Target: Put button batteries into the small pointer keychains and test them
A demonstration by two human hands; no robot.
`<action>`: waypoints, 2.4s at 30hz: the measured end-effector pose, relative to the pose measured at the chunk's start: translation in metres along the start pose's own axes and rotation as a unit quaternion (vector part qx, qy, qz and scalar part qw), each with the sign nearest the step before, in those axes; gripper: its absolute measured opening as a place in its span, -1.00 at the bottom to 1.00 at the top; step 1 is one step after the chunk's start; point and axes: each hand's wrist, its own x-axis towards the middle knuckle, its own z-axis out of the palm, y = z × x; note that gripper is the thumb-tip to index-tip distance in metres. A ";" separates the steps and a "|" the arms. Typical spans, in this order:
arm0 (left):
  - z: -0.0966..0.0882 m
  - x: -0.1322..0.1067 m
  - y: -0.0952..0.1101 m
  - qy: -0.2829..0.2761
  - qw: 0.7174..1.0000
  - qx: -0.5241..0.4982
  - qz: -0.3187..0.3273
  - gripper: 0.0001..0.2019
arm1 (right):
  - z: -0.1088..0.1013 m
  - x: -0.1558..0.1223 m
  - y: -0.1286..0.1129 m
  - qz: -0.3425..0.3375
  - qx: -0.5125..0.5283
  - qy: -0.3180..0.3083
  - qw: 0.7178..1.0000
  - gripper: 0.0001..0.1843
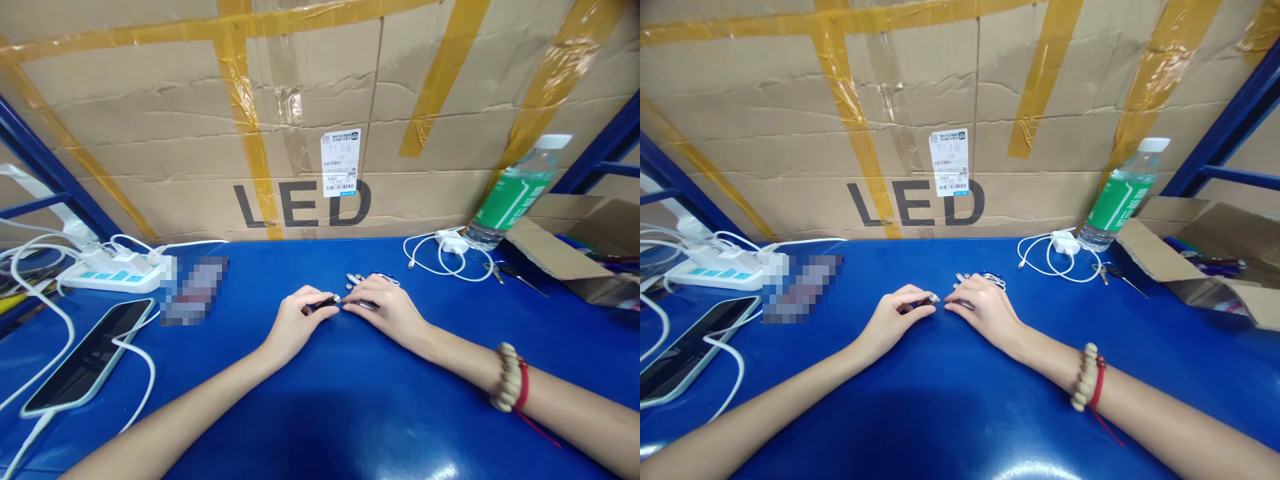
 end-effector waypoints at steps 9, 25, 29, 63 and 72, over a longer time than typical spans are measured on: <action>0.001 0.000 0.001 -0.012 0.999 0.005 0.029 -0.84 | -0.007 0.000 -0.013 -0.134 0.045 0.117 0.983 -0.85; 0.001 0.000 0.005 -0.004 1.000 0.027 0.008 -0.81 | -0.013 0.008 0.000 -0.062 0.071 0.062 0.994 -0.85; 0.001 0.000 0.011 0.001 0.999 0.020 -0.035 -0.75 | -0.031 0.021 0.015 0.029 -0.021 -0.026 0.999 -0.80; -0.001 -0.005 0.017 -0.040 0.998 -0.040 0.023 -0.71 | -0.046 0.058 -0.036 0.052 0.279 -0.103 0.953 -0.93; -0.004 0.001 0.013 0.042 0.996 -0.080 -0.007 -0.71 | -0.017 0.083 -0.037 0.070 0.384 -0.122 0.913 -0.88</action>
